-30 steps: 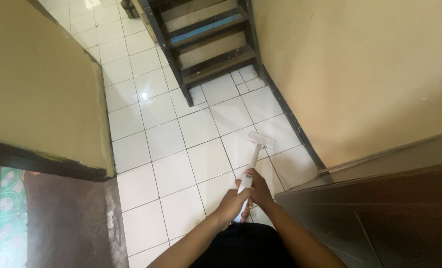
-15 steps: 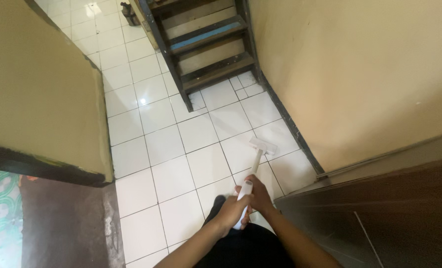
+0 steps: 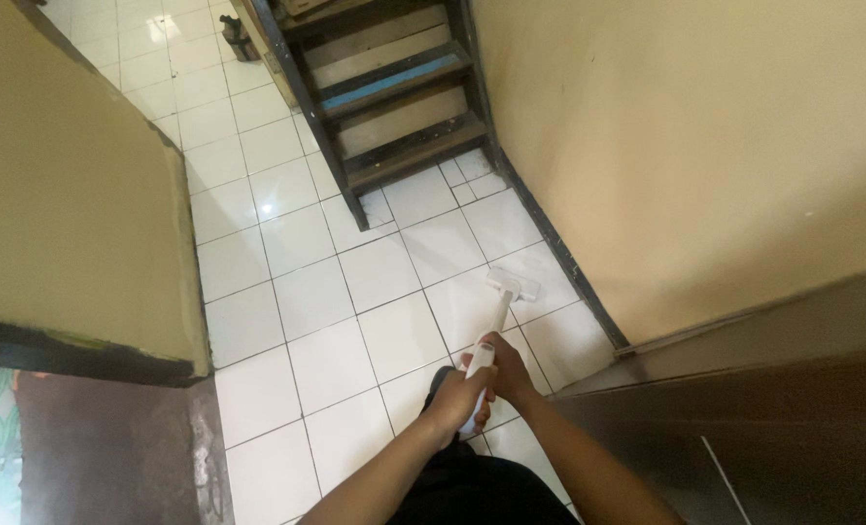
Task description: The person vacuums a tiled floor, moving the vacuum head across the surface while walking down a hallway and into a living room area.
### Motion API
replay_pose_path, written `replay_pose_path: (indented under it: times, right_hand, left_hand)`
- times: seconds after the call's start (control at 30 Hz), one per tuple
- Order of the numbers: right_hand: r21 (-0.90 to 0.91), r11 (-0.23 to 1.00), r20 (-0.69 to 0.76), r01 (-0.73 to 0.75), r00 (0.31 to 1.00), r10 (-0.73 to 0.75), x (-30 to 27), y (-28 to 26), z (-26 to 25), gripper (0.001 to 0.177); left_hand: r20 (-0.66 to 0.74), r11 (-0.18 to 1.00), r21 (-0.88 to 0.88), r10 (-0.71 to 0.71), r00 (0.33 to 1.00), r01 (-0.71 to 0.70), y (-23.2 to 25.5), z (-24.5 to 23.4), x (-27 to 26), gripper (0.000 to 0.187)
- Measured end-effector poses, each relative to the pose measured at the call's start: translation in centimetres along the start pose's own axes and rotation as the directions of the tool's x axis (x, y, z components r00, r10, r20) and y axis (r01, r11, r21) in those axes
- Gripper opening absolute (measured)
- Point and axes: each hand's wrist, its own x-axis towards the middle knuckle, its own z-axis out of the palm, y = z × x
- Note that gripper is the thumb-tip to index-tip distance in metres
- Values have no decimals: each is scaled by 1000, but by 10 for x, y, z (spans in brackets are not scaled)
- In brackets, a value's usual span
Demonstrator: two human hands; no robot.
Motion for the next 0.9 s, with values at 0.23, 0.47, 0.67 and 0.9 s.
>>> replay_pose_path:
  times: [0.23, 0.47, 0.67, 0.9]
  right_hand:
    - [141, 990, -27, 33, 999, -30, -26, -2, 8, 33]
    - [114, 993, -11, -20, 1000, 22, -7, -5, -2, 32]
    - [85, 996, -23, 38, 999, -36, 16, -2, -10, 31]
    - [227, 965, -32, 132, 991, -128, -1, 15, 6, 28]
  left_hand:
    - [-13, 1000, 0, 0, 1000, 0, -17, 1, -12, 41]
    - [21, 999, -2, 35, 999, -35, -3, -2, 3, 39]
    - [32, 997, -18, 72, 997, -71, 2, -5, 32, 39]
    - [-13, 988, -96, 118, 993, -119, -22, -3, 26, 22]
